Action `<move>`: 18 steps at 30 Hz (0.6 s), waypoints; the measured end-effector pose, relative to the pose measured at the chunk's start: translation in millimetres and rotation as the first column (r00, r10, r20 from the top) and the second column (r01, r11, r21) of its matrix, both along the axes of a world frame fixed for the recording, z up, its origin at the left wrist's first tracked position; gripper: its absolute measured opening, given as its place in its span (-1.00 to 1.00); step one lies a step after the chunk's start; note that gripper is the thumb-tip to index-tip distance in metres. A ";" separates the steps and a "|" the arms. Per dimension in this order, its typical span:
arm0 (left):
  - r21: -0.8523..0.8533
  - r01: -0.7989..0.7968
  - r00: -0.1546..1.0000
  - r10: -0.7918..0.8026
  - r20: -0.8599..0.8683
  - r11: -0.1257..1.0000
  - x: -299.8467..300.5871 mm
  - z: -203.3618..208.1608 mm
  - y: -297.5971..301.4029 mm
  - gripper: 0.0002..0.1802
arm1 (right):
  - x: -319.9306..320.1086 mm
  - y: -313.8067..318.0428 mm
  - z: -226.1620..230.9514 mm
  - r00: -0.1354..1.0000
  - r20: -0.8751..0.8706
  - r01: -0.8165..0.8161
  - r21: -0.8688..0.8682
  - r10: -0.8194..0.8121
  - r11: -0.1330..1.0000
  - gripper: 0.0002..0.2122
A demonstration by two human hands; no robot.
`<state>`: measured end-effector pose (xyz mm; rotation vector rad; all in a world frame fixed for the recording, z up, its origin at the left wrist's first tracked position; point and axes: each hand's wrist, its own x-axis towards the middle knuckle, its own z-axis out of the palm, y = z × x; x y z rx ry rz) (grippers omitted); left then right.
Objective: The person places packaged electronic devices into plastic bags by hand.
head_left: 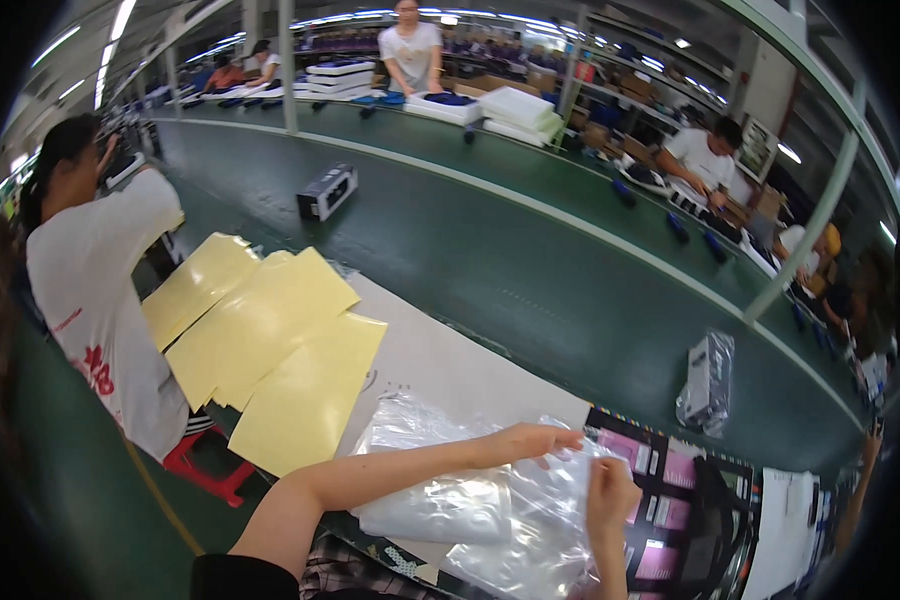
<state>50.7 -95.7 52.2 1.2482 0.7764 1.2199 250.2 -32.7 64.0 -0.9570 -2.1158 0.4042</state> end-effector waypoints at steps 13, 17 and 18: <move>-0.452 -0.167 0.976 0.083 -0.201 0.876 2.6 8.1 8.1 -0.72 | -2.4 29.9 -19.2 0.773 -0.597 -0.437 -0.256 0.214 0.862 -0.90; -0.386 -0.188 0.982 0.179 -0.061 0.903 7.4 10.1 8.5 -0.58 | 9.5 32.3 -22.1 0.587 -0.802 -0.777 -0.520 0.112 0.354 -0.84; -0.332 -0.258 0.953 0.295 0.064 0.907 9.8 12.7 8.9 -0.54 | 11.2 33.0 -18.6 0.572 -0.810 -0.817 -0.551 0.128 0.169 -0.82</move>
